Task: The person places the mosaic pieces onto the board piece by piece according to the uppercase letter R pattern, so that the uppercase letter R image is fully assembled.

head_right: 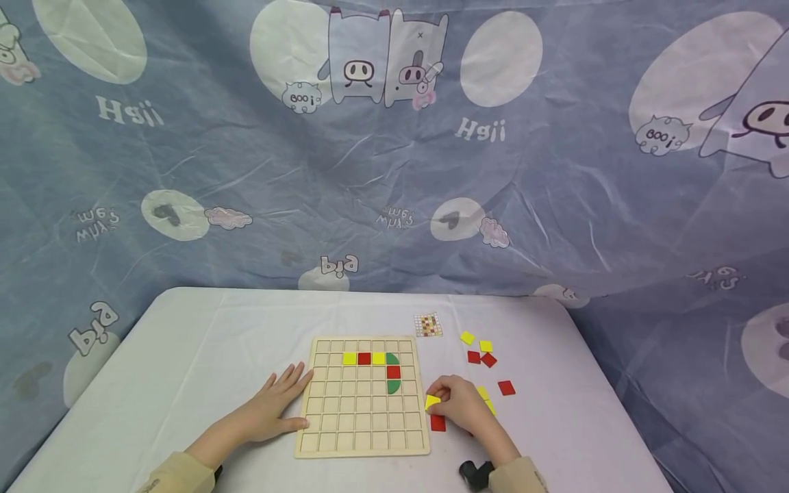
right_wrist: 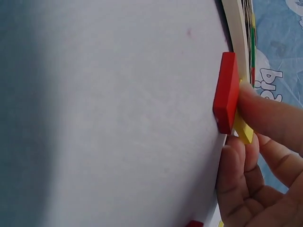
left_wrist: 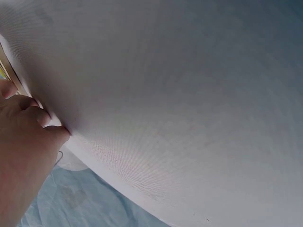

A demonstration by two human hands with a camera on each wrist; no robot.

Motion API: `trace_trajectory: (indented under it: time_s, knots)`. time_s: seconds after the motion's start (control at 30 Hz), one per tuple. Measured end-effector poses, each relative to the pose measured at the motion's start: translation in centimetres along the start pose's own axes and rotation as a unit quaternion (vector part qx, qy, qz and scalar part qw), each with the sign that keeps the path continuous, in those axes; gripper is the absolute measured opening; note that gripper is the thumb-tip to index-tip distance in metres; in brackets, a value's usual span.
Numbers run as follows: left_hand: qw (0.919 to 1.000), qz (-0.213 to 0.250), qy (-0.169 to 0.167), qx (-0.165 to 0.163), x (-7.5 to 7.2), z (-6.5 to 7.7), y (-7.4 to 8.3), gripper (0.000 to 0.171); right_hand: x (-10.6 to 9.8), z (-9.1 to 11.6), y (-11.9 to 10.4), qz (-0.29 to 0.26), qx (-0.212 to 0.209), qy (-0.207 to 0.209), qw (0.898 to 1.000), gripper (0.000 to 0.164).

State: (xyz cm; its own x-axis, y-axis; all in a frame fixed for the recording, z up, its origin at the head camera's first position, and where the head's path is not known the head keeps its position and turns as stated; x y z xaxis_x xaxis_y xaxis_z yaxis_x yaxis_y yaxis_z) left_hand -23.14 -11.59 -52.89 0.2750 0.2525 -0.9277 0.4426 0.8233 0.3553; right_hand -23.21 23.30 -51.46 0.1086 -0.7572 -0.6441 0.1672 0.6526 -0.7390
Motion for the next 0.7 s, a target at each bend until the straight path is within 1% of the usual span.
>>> trace_trajectory:
  time_s: [0.2,0.27,0.37,0.47,0.57,0.7]
  knots:
    - [1.0,0.003,0.001,0.004,0.0,0.0,0.1,0.092,-0.3,-0.1,0.3,-0.008,0.005,0.003,1.0,0.022]
    - [1.0,0.003,0.002,0.005,-0.1,0.0,0.2,0.091,-0.5,-0.2,0.3,-0.022,0.004,0.009,1.0,0.02]
    - [1.0,0.002,0.002,0.006,0.0,0.0,0.2,0.091,-0.8,-0.6,-0.2,-0.057,0.001,0.024,0.998,0.018]
    - [1.0,0.002,0.0,0.002,0.0,0.0,0.2,0.092,-0.6,-1.1,-1.2,-0.097,-0.008,0.033,0.995,0.018]
    - [1.0,0.002,-0.002,-0.002,-0.1,0.0,0.2,0.092,0.1,-1.6,-2.5,-0.123,-0.023,0.034,0.992,0.018]
    - [1.0,0.002,-0.003,-0.005,-0.1,0.0,0.2,0.092,1.6,-2.1,-4.5,-0.136,-0.056,0.022,0.989,0.013]
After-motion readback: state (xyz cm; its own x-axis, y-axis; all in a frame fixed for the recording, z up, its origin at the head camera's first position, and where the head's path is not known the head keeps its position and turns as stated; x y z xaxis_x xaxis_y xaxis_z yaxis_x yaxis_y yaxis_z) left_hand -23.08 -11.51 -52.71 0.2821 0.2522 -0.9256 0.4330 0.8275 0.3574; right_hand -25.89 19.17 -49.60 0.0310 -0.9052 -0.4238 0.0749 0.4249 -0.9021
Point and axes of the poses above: each hand's wrist, its own z-axis away from the middle knuckle, its own x-axis out of the palm, y = z × x, the point moved 6 cm from there along -z, towards the middle knuckle, and after that the axes turned 9 degrees about -z, right-handed, at the moved point
